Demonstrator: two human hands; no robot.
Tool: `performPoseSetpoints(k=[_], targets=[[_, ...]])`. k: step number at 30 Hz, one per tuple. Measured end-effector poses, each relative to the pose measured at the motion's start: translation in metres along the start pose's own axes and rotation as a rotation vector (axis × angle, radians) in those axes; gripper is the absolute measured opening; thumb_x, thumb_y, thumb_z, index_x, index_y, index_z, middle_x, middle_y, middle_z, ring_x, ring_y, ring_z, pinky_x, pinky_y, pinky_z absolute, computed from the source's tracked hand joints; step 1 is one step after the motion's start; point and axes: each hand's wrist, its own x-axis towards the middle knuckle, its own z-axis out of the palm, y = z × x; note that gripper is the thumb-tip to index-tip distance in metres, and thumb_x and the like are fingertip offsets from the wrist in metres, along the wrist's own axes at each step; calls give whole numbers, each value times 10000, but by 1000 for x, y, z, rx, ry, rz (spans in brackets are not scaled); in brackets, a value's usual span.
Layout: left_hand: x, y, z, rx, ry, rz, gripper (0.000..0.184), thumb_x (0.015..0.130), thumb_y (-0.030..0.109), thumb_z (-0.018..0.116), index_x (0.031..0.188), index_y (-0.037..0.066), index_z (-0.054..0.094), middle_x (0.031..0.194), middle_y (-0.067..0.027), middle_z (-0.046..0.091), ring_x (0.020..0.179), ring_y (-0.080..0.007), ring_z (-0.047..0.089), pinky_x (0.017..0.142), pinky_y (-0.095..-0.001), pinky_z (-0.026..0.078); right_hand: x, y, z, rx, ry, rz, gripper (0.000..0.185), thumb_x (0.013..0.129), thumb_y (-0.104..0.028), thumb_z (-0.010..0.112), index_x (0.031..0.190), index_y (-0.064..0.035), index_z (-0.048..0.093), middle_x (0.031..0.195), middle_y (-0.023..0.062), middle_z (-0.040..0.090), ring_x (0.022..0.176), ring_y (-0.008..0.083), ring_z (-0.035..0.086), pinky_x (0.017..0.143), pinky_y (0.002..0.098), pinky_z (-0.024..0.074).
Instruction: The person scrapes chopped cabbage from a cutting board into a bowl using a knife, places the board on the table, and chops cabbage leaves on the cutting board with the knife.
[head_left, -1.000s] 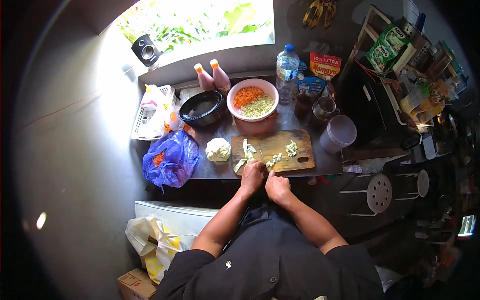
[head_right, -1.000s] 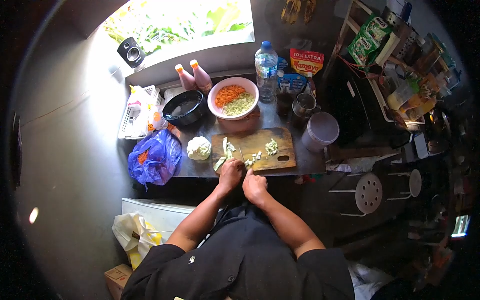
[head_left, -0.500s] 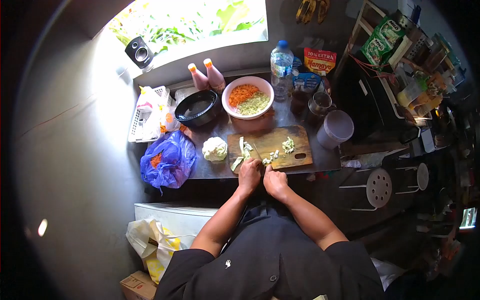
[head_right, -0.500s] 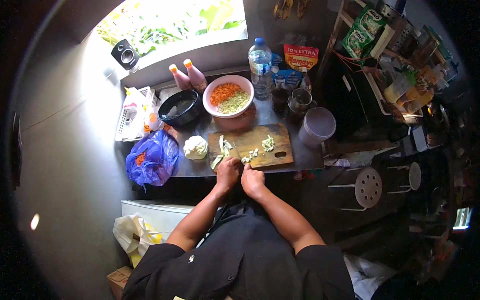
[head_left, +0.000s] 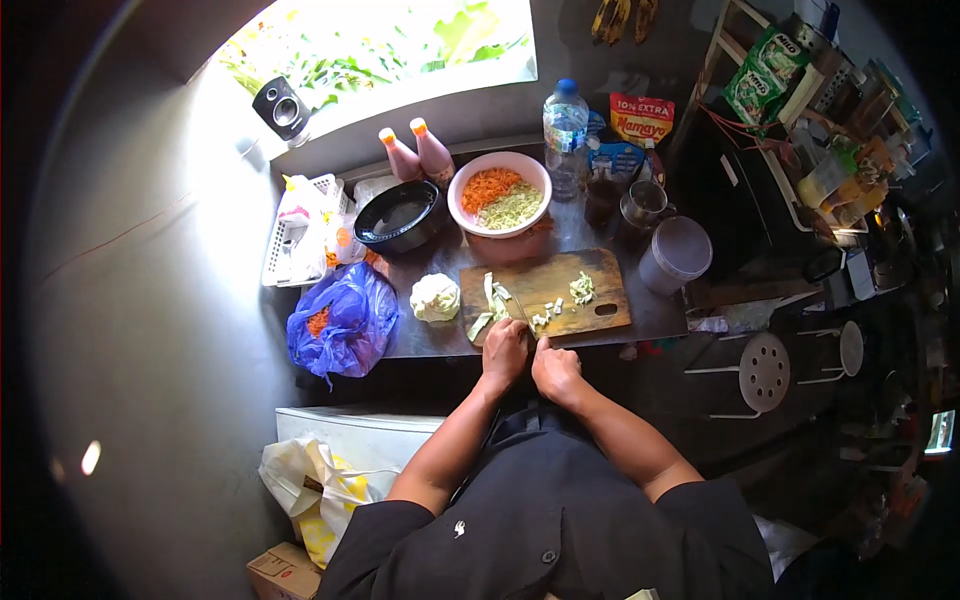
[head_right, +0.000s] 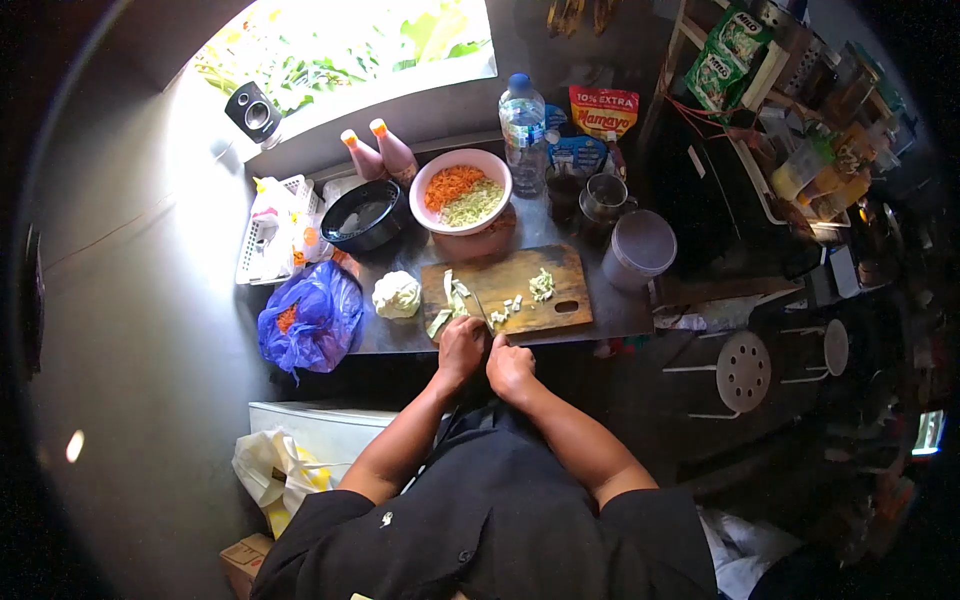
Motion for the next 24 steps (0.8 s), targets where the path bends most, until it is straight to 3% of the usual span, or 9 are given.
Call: performPoseSetpoints(k=[6, 12, 15, 19, 24], targets=[[3, 3, 3, -47, 36, -51, 90, 848, 87, 654, 891, 26, 705, 874, -181, 658, 850, -386, 651, 760, -471, 522, 10, 7, 2, 75, 96, -57, 247, 975, -154, 453, 1154, 1, 521, 842, 170, 749, 781, 315, 750, 660, 451, 589], [1, 8, -1, -31, 56, -23, 96, 850, 84, 651, 894, 21, 709, 851, -179, 636, 857, -385, 640, 762, -472, 518, 5, 7, 7, 15, 8, -10, 255, 972, -174, 465, 1175, -28, 511, 906, 156, 757, 810, 288, 754, 696, 420, 587], [1, 7, 1, -43, 43, -33, 92, 837, 73, 653, 884, 18, 709, 859, -180, 642, 862, -384, 640, 774, -463, 518, 8, 6, -1, 63, 59, -68, 254, 969, -160, 466, 1164, -1, 504, 884, 184, 749, 821, 325, 750, 673, 474, 587], [0, 6, 0, -37, 61, -8, 90, 831, 76, 660, 876, 16, 710, 849, -189, 642, 861, -384, 644, 776, -464, 521, -8, -1, -2, 54, -7, -16, 242, 965, -165, 475, 1133, 7, 496, 882, 218, 740, 829, 328, 750, 691, 479, 588], [0, 5, 4, -44, 47, -73, 97, 806, 61, 675, 884, 17, 714, 848, -189, 658, 847, -386, 653, 760, -454, 526, 9, 5, 8, 25, 93, -71, 257, 939, -200, 528, 1130, -29, 506, 899, 163, 755, 779, 265, 756, 628, 433, 587]])
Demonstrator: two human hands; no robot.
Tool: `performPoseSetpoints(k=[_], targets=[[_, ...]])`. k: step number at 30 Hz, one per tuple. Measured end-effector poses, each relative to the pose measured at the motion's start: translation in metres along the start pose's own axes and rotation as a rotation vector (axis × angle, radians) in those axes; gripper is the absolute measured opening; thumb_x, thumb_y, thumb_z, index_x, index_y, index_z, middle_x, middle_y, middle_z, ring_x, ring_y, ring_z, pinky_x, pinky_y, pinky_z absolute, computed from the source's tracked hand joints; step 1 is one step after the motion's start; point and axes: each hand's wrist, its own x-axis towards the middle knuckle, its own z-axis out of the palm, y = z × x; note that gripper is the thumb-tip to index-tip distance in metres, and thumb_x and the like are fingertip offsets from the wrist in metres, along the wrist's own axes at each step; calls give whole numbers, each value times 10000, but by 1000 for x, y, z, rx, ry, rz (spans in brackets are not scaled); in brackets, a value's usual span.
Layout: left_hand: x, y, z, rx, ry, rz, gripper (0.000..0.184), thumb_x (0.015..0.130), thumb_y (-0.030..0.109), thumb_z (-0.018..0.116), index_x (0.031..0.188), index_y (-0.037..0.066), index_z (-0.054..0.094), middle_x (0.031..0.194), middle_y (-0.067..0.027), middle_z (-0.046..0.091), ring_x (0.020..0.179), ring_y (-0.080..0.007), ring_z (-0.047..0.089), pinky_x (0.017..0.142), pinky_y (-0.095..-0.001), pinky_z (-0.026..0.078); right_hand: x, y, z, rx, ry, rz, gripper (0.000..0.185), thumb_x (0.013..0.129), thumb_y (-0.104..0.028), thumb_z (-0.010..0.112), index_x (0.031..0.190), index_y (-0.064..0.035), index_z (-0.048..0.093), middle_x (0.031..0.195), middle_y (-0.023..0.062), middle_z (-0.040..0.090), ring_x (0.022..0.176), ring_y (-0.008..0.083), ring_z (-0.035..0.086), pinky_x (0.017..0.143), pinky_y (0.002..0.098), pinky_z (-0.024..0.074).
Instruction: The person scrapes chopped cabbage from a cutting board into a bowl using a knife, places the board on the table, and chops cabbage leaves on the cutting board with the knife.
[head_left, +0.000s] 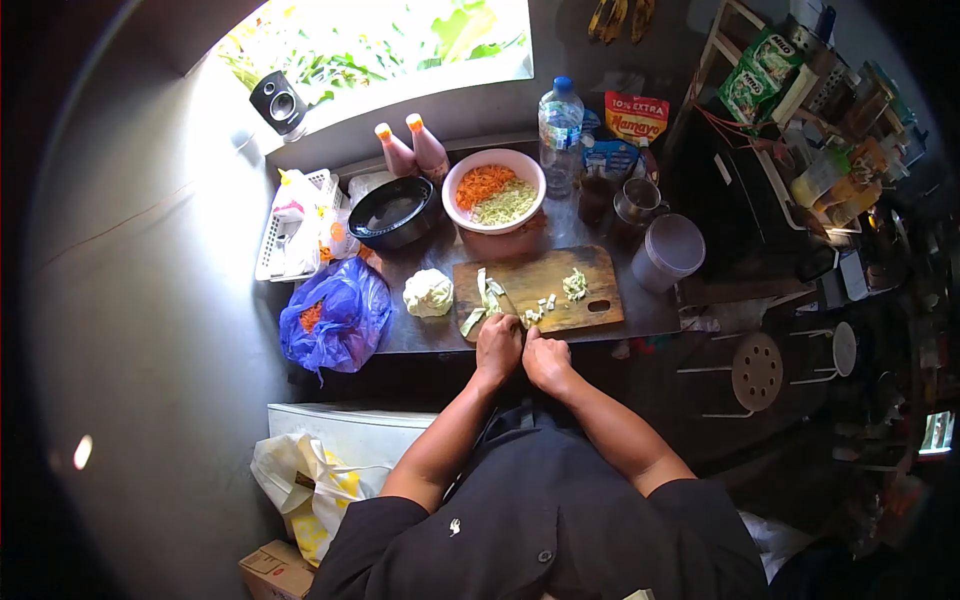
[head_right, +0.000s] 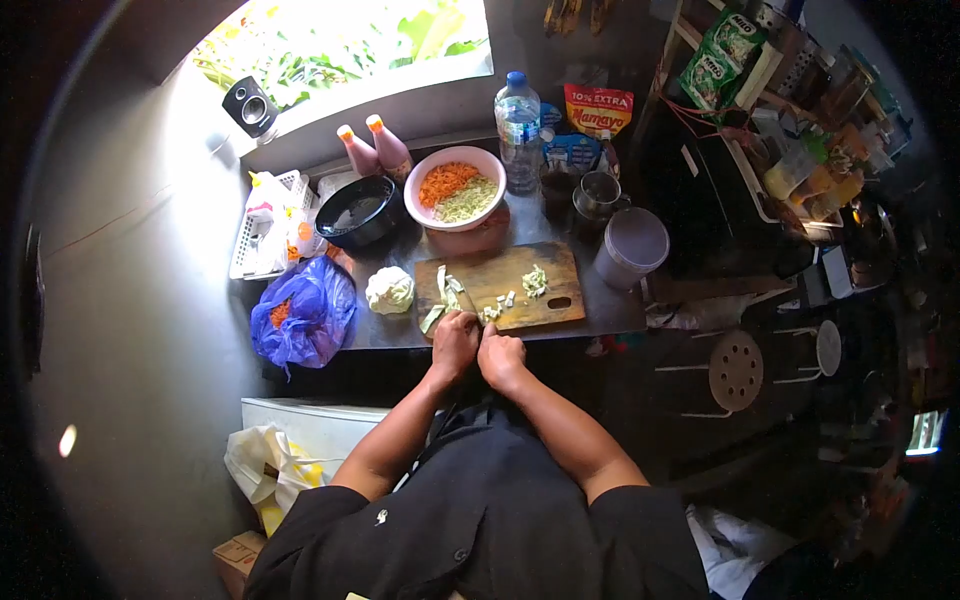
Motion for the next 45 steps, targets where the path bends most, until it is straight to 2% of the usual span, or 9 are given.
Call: performPoseSetpoints(k=[3, 12, 18, 23, 26, 28, 31, 34, 45], targets=[[0, 1, -2, -4, 31, 32, 85, 852, 78, 648, 861, 10, 698, 847, -202, 639, 841, -392, 641, 751, -471, 519, -12, -8, -16, 23, -20, 34, 229, 946, -180, 517, 1112, -22, 514, 866, 156, 754, 757, 283, 755, 651, 416, 596], [4, 5, -4, 47, -13, 24, 86, 863, 92, 647, 863, 21, 697, 857, -193, 635, 857, -388, 636, 767, -470, 515, -8, 11, 2, 87, 76, -18, 217, 951, -127, 492, 1124, 2, 483, 815, 197, 737, 753, 328, 747, 664, 439, 605], [3, 0, 1, 74, -12, 37, 87, 881, 89, 637, 848, 17, 674, 879, -191, 630, 898, -388, 622, 783, -472, 512, -25, 61, -12, -41, 75, -21, 300, 923, -103, 523, 1177, 48, 467, 848, 207, 736, 802, 343, 746, 685, 447, 606], [12, -2, 11, 54, -21, 27, 83, 883, 93, 631, 876, 20, 668, 895, -192, 627, 912, -385, 618, 785, -476, 511, -12, 90, -34, 34, 2, 91, 403, 845, -40, 610, 1178, 82, 419, 941, 276, 713, 906, 410, 719, 782, 480, 585], [22, -5, 21, 42, -32, 55, 80, 877, 91, 638, 890, 18, 667, 897, -191, 626, 915, -386, 616, 793, -478, 511, -10, 90, -36, 68, 5, 74, 505, 875, -65, 554, 1296, 154, 381, 939, 301, 698, 890, 441, 705, 784, 508, 575], [28, -3, 27, -3, -22, 102, 82, 865, 87, 648, 898, 14, 667, 887, -190, 622, 912, -387, 615, 800, -476, 511, -10, 78, -35, 91, 7, 58, 480, 883, -82, 539, 1287, 131, 391, 955, 312, 693, 914, 455, 695, 810, 526, 563], [31, -2, 29, 1, -32, 135, 76, 849, 80, 662, 877, 10, 673, 891, -191, 629, 913, -389, 616, 810, -468, 508, -13, 53, -34, 141, -40, 53, 426, 881, -93, 541, 1236, 103, 410, 984, 323, 689, 945, 459, 691, 838, 532, 555], [28, 4, 22, -41, -29, 165, 72, 842, 75, 666, 851, 7, 686, 882, -193, 634, 911, -389, 618, 812, -464, 506, -17, 36, -30, 132, -5, 53, 429, 865, -88, 581, 1218, 114, 446, 952, 286, 710, 915, 414, 714, 800, 491, 577], [26, -3, 23, -98, -15, 163, 97, 779, 29, 676, 866, 16, 718, 911, -173, 674, 893, -370, 646, 811, -428, 524, -14, 24, -29, 121, -37, 29, 352, 853, -74, 584, 1140, 82, 453, 920, 265, 719, 888, 395, 723, 781, 472, 584]])
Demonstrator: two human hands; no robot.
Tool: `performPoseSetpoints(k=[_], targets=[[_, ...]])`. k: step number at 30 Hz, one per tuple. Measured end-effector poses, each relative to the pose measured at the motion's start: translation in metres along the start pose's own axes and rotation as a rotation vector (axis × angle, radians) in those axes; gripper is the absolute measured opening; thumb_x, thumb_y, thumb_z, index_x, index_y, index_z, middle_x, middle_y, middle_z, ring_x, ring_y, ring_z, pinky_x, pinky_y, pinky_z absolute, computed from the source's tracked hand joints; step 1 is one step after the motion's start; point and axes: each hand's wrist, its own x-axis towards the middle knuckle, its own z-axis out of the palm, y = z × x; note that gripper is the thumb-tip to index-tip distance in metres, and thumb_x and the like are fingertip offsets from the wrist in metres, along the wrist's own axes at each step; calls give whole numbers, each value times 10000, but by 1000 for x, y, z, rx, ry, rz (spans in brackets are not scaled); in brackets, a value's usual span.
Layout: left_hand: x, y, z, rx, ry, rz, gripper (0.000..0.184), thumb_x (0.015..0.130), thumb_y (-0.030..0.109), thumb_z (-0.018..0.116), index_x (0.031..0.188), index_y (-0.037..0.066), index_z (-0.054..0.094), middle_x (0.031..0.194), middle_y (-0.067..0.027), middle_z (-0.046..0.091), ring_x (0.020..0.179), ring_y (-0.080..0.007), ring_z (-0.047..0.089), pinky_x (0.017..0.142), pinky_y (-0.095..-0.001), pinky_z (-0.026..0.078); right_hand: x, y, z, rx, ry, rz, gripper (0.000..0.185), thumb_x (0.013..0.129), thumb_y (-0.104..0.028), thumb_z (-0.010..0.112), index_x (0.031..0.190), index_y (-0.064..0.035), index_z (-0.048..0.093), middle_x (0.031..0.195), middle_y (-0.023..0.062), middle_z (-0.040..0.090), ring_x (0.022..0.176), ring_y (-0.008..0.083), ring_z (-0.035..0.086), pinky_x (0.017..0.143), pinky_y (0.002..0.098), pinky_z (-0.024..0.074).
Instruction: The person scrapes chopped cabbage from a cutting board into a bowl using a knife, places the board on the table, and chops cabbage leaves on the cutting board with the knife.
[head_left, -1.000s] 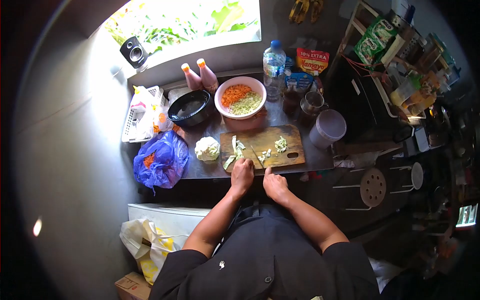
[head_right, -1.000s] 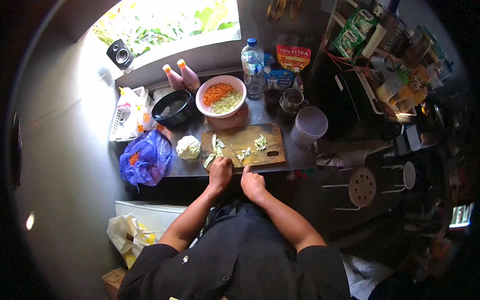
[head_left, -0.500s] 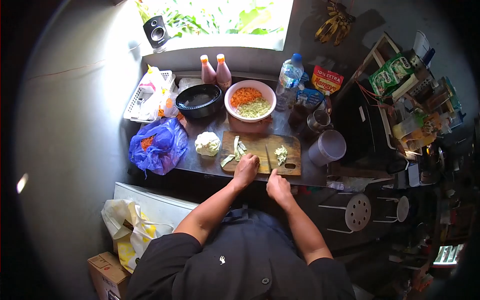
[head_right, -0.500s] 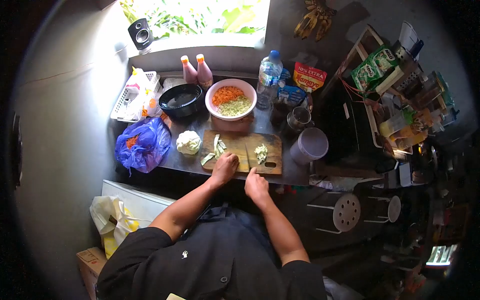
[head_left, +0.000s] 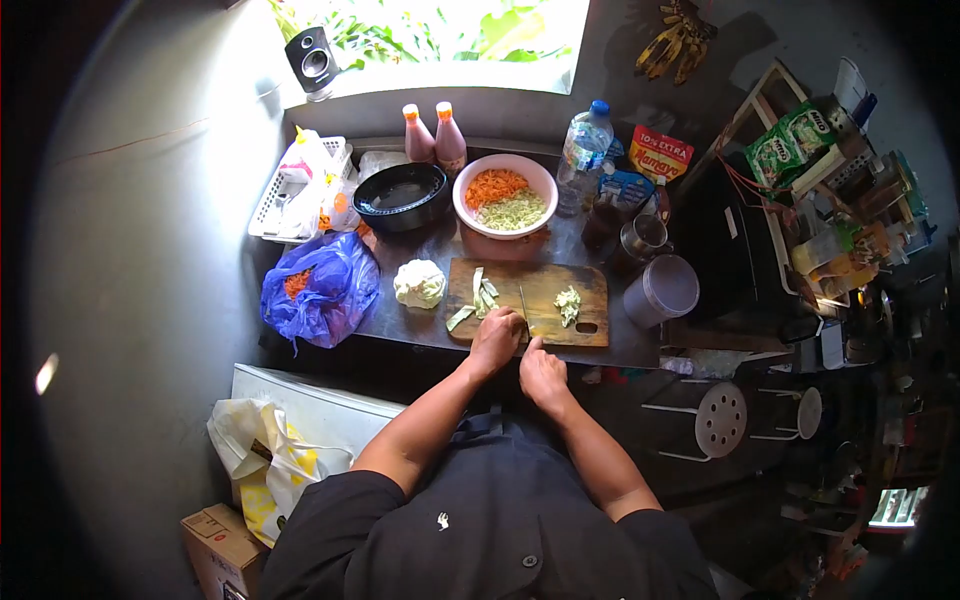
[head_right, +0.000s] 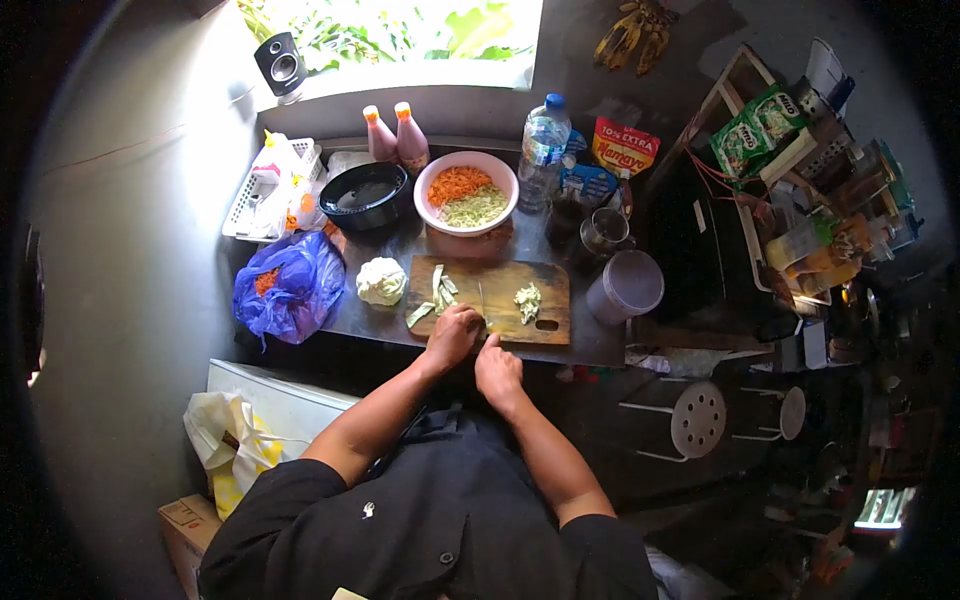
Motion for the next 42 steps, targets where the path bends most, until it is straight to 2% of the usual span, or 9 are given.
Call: performPoseSetpoints(k=[9, 11, 18, 23, 31, 33, 37, 39, 42], targets=[[-1, 7, 1, 34, 44, -45, 56, 813, 54, 664, 823, 13, 701, 868, -184, 661, 877, -390, 650, 768, -455, 532, 5, -2, 9, 3, -25, 35, 326, 858, -78, 570, 1119, 74, 447, 927, 273, 718, 907, 411, 718, 800, 483, 577], [-1, 2, 3, 32, 5, -54, 60, 825, 59, 662, 848, 12, 692, 914, -195, 658, 868, -394, 652, 769, -460, 534, 9, 1, 2, -16, -24, -22, 359, 857, -77, 578, 1145, 86, 437, 926, 271, 720, 903, 409, 720, 791, 481, 579], [-6, 10, 1, -61, 53, -164, 96, 840, 59, 673, 918, 3, 672, 964, -191, 631, 853, -405, 639, 754, -464, 526, 6, -3, 7, -40, -47, 9, 390, 849, -83, 600, 1159, 86, 436, 925, 266, 722, 894, 402, 724, 778, 470, 584], [-9, 5, -1, -50, 52, -35, 75, 844, 41, 665, 891, -17, 668, 940, -192, 626, 877, -390, 636, 766, -451, 519, 3, -4, 0, -34, -37, -1, 364, 857, -83, 592, 1149, 75, 445, 935, 267, 722, 896, 392, 726, 784, 466, 583], [-8, 7, -2, -10, 58, 0, 85, 837, 42, 637, 849, -28, 683, 904, -197, 634, 881, -386, 630, 792, -441, 516, 5, -7, -14, -28, -63, -4, 343, 882, -86, 557, 1165, 78, 456, 969, 262, 722, 930, 392, 720, 812, 469, 575], [-8, 6, -3, 30, 60, 10, 85, 835, 44, 637, 843, -24, 686, 901, -196, 636, 881, -385, 630, 793, -439, 518, 0, -11, -21, -72, -91, 0, 298, 908, -111, 554, 1149, 38, 465, 993, 240, 730, 932, 361, 730, 802, 448, 581], [-6, 5, -2, 2, 26, -37, 74, 821, 39, 647, 867, -7, 682, 904, -196, 631, 883, -389, 625, 795, -448, 518, 7, -8, 0, -55, -86, 21, 305, 911, -114, 547, 1160, 44, 469, 1003, 241, 729, 937, 362, 729, 812, 450, 577], [-5, 7, -3, -34, 19, -55, 81, 816, 33, 644, 882, -3, 674, 899, -197, 621, 885, -395, 616, 802, -459, 513, 9, -6, -3, -22, -66, 1, 398, 879, -89, 565, 1209, 96, 440, 991, 270, 718, 961, 392, 715, 837, 472, 567], [-3, 11, -8, -17, 14, -158, 83, 823, 35, 655, 893, -8, 671, 907, -200, 625, 884, -404, 629, 792, -467, 519, 8, -5, -14, -34, -108, -6, 407, 877, -87, 572, 1213, 96, 434, 988, 273, 717, 959, 389, 717, 837, 471, 568]])
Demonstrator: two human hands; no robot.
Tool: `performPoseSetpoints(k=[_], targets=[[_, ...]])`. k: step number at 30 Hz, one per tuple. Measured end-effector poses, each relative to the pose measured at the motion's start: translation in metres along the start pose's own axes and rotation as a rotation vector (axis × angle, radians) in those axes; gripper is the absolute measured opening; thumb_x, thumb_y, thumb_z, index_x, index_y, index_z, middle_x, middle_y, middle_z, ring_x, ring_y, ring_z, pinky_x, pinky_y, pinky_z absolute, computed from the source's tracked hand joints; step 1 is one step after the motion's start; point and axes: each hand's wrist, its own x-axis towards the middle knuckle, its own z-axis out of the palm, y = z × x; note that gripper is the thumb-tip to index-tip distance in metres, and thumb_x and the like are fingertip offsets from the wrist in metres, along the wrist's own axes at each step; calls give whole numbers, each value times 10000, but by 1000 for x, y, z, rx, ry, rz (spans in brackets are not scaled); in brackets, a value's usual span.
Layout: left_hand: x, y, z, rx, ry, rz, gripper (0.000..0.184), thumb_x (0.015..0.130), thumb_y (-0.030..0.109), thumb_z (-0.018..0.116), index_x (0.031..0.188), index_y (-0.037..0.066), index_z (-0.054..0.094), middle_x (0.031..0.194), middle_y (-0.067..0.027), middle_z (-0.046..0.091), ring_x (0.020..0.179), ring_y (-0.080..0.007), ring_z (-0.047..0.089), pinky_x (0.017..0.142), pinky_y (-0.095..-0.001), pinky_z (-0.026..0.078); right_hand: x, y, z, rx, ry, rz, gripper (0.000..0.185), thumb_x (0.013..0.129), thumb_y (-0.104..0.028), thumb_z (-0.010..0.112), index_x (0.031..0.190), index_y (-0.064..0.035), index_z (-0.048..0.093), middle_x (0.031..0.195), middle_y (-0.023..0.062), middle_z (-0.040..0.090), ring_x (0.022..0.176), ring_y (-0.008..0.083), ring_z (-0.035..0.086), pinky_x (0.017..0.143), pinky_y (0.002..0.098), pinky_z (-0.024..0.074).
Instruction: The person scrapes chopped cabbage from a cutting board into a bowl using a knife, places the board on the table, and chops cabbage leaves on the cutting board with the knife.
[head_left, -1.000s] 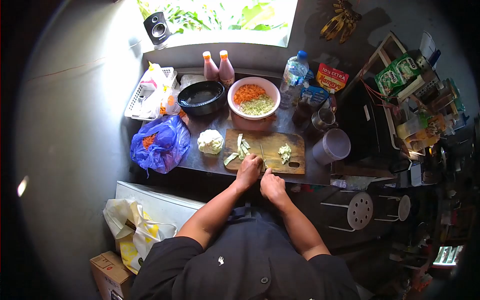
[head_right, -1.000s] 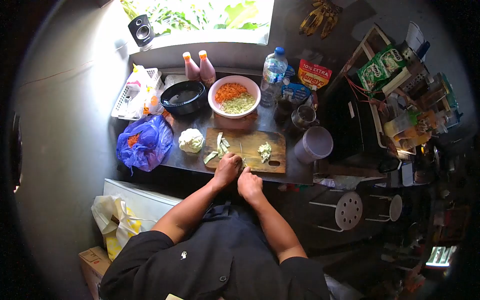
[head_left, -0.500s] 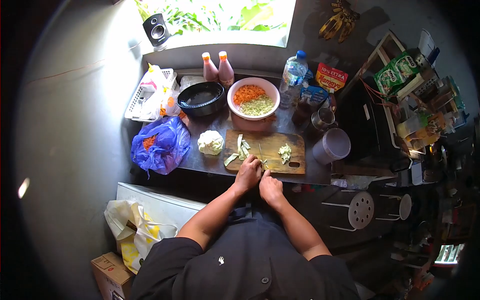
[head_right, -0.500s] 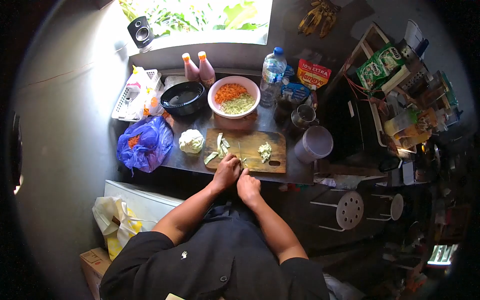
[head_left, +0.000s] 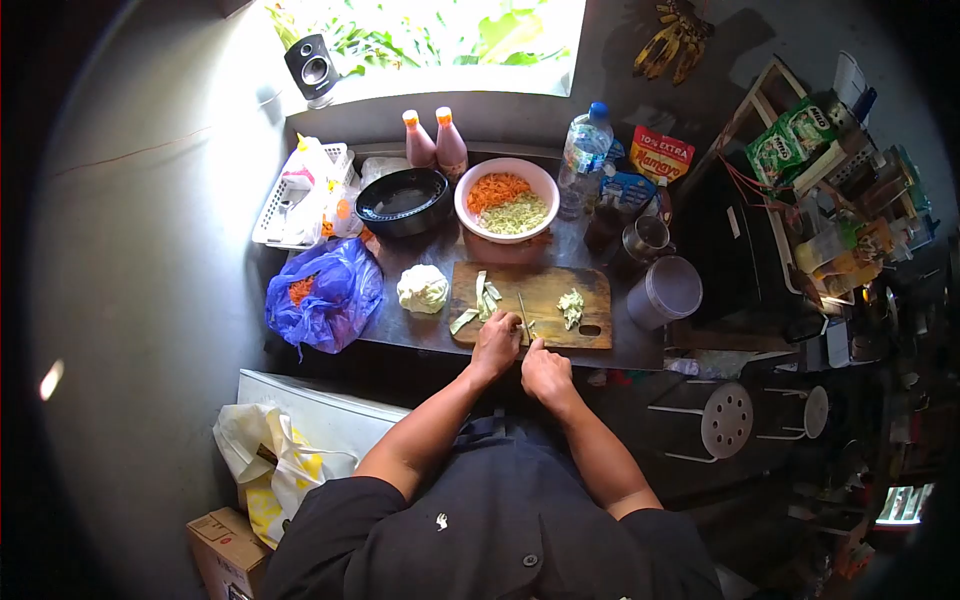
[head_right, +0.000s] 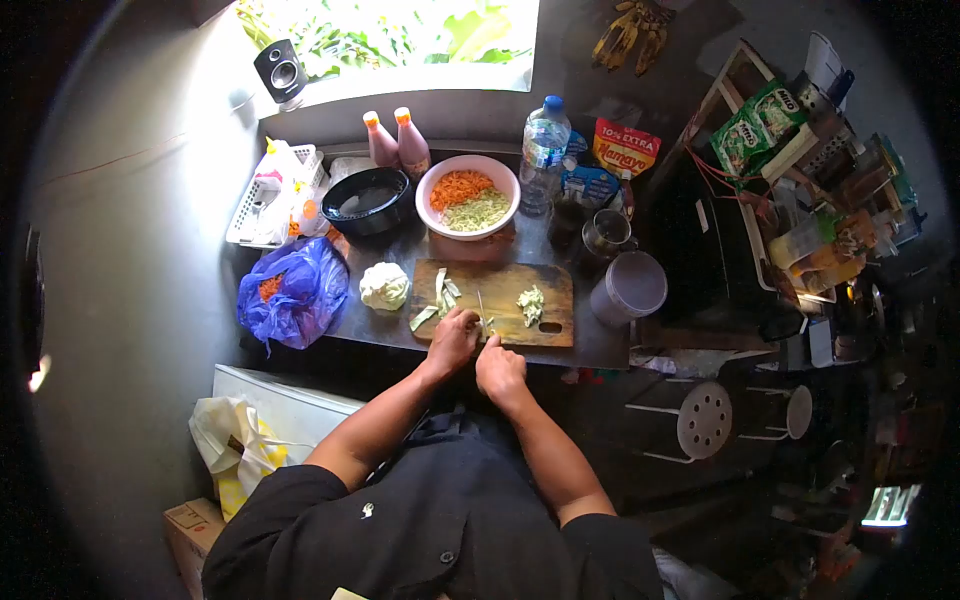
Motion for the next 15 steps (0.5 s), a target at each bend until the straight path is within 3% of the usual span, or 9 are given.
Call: performPoseSetpoints(k=[13, 15], targets=[[2, -5, 4, 6, 26, -71, 125, 784, 0, 702, 904, -7, 737, 899, -195, 678, 846, -364, 679, 767, -425, 550, -4, -3, 18, -81, 26, 6, 322, 930, -144, 522, 1188, 39, 464, 963, 231, 735, 898, 345, 740, 755, 446, 589], [1, -5, 6, -7, 38, -86, 124, 782, -4, 698, 899, -8, 738, 895, -196, 678, 845, -363, 678, 769, -425, 548, 1, 1, 27, -7, 35, 14, 388, 861, -92, 585, 1179, 76, 440, 942, 265, 722, 912, 393, 726, 781, 482, 579]])
